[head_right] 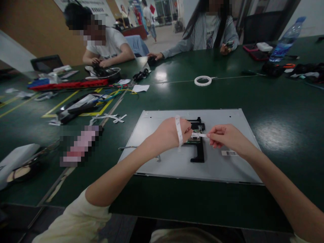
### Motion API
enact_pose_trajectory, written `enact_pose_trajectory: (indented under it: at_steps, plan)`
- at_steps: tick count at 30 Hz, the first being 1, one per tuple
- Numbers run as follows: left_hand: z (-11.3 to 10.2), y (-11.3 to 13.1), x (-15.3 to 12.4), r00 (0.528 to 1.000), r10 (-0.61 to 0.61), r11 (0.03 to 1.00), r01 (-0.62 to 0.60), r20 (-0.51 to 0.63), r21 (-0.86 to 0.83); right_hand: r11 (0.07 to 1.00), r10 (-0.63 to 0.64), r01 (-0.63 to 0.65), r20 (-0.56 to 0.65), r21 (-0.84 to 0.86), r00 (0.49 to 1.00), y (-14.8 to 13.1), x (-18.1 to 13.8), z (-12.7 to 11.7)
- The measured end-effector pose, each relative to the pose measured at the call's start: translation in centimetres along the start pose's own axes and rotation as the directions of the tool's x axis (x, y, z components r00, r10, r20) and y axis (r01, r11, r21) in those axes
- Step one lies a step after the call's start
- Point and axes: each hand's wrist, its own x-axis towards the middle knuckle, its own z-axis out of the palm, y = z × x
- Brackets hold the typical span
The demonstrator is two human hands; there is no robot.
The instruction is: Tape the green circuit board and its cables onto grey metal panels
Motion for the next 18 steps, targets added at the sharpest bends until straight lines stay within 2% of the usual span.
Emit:
enact_pose_trajectory:
  at_steps: [4,6,9,14,18]
  plan:
    - [0.8,2.2,-1.8,0.993,-0.031,0.999,0.032,0.117,-0.005,0.987,0.086,-0.06,0.17,-0.15,0.982,0.2,-0.5,-0.3]
    - [1.5,2.4,-2.5,0.99,-0.058,0.998,0.058,0.13,0.006,0.979,0.103,-0.061,0.212,-0.195,0.972,0.2,-0.6,-0.2]
    - [2.8,2.0,-3.4,0.986,-0.11,0.992,0.118,0.123,-0.056,0.972,0.105,-0.048,0.241,-0.231,0.965,0.1,-0.6,0.0]
    - [4.6,1.2,-4.2,0.992,-0.116,0.958,0.126,0.055,-0.257,0.952,0.128,-0.043,0.263,-0.304,0.956,0.0,-0.6,-0.2]
    - [5.6,1.2,-4.4,0.99,-0.135,0.944,0.14,0.038,-0.299,0.942,0.14,-0.041,0.281,-0.333,0.949,0.0,-0.5,-0.3]
